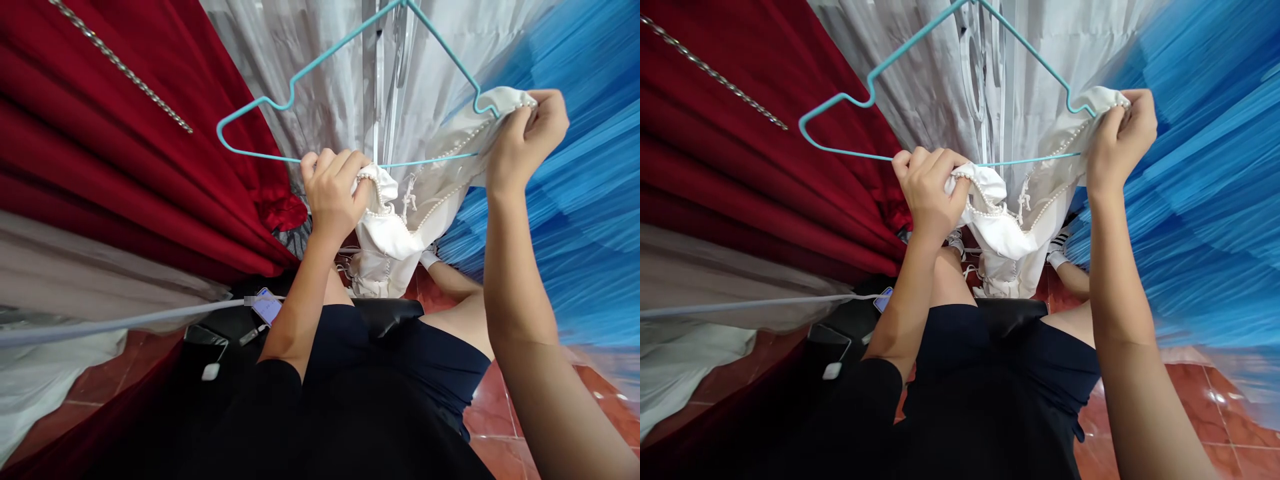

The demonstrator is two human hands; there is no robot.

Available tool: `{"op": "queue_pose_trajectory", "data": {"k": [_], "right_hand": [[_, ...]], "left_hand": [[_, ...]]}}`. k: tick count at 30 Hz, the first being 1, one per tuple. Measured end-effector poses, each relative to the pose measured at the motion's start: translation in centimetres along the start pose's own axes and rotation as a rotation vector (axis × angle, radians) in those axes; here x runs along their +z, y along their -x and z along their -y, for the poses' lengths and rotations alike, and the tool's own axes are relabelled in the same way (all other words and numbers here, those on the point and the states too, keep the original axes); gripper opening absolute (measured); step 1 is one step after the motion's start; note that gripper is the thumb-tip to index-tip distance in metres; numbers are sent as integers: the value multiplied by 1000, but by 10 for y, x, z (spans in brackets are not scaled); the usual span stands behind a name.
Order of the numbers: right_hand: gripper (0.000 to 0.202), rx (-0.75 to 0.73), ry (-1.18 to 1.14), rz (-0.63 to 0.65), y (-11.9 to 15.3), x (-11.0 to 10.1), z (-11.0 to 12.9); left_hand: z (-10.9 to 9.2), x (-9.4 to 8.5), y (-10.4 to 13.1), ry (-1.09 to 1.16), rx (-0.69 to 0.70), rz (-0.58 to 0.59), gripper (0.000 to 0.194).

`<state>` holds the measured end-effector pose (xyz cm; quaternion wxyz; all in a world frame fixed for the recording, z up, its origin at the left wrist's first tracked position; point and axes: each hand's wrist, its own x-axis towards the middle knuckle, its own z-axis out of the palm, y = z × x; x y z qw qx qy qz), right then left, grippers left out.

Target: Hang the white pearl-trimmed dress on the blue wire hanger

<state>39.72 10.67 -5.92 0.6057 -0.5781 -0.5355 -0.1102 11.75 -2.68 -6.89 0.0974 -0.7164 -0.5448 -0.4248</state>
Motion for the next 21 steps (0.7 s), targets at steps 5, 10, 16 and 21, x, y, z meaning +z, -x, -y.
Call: {"op": "queue_pose_trajectory", "data": {"k": [5,10,16,21], "right_hand": [[23,116,-189,-176,7,1,-28],[21,12,-330,-278,18,-7,-33],[24,33,-322,-315,22,-24,-42],[23,-123,-321,-229,43,-47,-46]], "left_hand": [[3,3,-2,-1,13,-11,10],[6,2,-4,16,17,-9,11],[5,3,-3,45,1,27,10],[4,5,-3,65,-20,51,11]]}}
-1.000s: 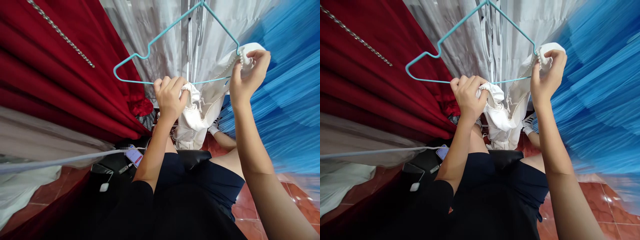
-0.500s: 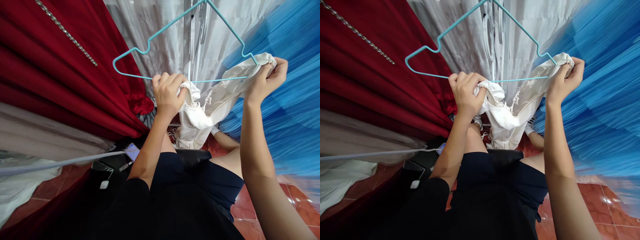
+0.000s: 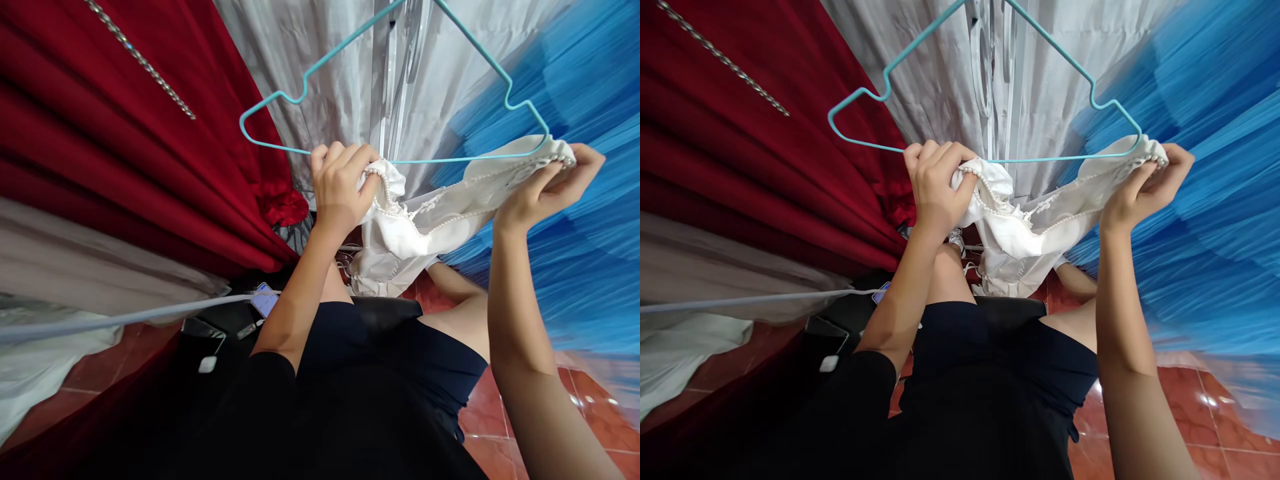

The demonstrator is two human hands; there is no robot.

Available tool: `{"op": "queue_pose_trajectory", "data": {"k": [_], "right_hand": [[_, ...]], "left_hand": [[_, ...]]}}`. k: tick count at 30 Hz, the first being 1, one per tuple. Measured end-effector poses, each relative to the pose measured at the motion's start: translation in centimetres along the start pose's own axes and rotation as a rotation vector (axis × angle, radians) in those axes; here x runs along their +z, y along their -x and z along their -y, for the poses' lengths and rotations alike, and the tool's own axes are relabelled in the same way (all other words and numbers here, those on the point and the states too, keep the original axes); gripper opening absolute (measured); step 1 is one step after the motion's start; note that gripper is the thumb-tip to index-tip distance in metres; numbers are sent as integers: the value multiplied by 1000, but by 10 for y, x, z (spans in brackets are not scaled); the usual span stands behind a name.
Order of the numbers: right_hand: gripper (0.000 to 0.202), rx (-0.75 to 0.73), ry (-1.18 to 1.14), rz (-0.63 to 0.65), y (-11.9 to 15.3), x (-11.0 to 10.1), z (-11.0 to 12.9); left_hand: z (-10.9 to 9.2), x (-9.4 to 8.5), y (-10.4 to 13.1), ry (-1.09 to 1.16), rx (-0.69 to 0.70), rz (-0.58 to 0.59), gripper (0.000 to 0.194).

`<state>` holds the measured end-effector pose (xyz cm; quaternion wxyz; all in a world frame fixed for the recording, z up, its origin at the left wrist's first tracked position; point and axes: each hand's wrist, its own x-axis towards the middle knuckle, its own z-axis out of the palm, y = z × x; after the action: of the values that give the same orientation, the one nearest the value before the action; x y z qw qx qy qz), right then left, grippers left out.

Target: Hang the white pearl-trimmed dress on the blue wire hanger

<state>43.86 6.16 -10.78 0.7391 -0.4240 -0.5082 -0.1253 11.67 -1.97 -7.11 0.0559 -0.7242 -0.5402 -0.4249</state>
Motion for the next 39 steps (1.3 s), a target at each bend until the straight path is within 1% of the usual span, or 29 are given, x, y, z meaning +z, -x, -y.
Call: {"op": "queue_pose_trajectory", "data": {"k": [3,4,6,8,11,12,14,16,19,21,22,24,27,29,31,34,37,39], "right_hand": [[17,-241,-1,96,11,-13,18],[19,-295,-3,104,13,-15,27],[22,-330,-17,93,18,-15,47],[23,-338,-59,93,21,-10,71],[21,-457,-128,98,25,4,107],[21,-485,-141,119,26,10,116],[22,-450,-152,228,27,24,128],[27,-322,-127,396,27,38,131],[30,-114,-31,644,30,60,123],[30,-18,50,729,35,70,115],[30,4,77,741,38,72,112],[30,5,111,722,43,73,110],[33,-36,135,677,45,65,114],[35,-57,142,655,44,60,118],[37,-75,140,648,42,58,121],[36,-89,136,652,40,57,123],[30,-74,142,679,38,55,126],[27,-64,145,699,36,54,127]], "left_hand": [[-1,0,0,-15,1,-14,10],[-2,0,0,-23,1,-20,10],[-3,0,0,-36,3,-29,10],[-5,0,1,-44,8,-31,10],[-6,1,2,-36,14,-33,11],[-6,2,3,-30,16,-33,11],[-6,2,3,-20,20,-28,11],[-4,2,3,-20,25,-17,12],[-2,3,4,-38,34,-9,14],[1,4,5,-50,43,-19,15],[2,4,6,-53,51,-22,16],[3,4,8,-54,69,-16,18],[5,1,9,-30,109,1,24],[6,-2,10,5,147,-32,30],[9,-8,12,63,165,-119,36],[18,-21,20,184,127,-318,34],[40,-37,29,296,51,-485,29],[59,-47,31,345,-9,-535,27]]}}
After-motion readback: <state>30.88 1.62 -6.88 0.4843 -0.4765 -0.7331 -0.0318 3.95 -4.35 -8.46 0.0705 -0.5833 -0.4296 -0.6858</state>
